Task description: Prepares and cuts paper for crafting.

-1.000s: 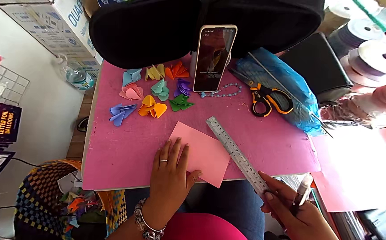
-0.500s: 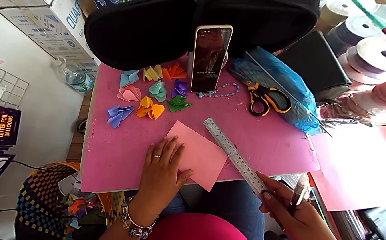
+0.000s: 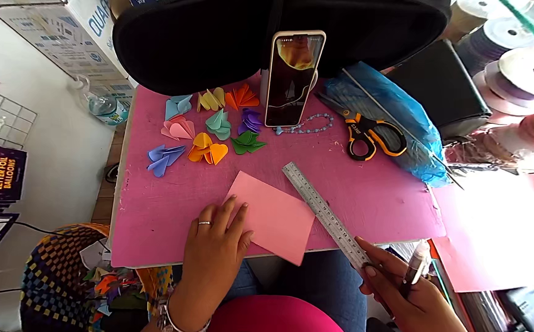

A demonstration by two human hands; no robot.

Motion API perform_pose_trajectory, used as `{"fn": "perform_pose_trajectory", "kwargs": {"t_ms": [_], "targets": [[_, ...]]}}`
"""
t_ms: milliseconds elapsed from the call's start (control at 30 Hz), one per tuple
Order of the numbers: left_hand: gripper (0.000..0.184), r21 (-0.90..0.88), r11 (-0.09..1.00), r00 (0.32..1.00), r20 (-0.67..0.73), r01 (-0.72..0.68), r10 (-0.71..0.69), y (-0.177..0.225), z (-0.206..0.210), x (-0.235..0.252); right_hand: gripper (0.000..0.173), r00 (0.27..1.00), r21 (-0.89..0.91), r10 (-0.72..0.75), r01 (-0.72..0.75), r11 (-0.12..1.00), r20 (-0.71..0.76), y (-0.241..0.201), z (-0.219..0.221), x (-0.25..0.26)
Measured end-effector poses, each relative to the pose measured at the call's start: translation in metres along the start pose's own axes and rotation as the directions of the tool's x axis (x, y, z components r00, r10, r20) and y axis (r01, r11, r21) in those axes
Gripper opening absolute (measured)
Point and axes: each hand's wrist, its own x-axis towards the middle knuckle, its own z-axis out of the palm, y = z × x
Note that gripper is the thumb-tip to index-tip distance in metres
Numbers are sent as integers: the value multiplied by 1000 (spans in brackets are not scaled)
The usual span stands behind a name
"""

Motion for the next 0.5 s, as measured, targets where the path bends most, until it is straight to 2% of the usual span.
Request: {"fn": "perform_pose_trajectory", "kwargs": {"t_ms": [100,200,333,400,500], "targets": [[45,-101,995,1000,-6,-22,21,15,-8,-5,42,1000,5,4,-4,1000,-6,-1,1,1],[44,-85,991,994,-28,-105,103,14,-5,-1,42,1000,12,6,-6,1000,-5,0,1,0],[61,-93,960,956,103,-265,274,-3,10,15,42,999,6,43,-43,999,29,-1,1,-3],[65,-104,959,954,124,-262,274,-2,16,18,42,998,20,57,-58,998,39,0,3,-5],[66,-40,986,984,70,-161,164,14,21,17,43,996,57,71,-73,996,45,2,8,-8]]}}
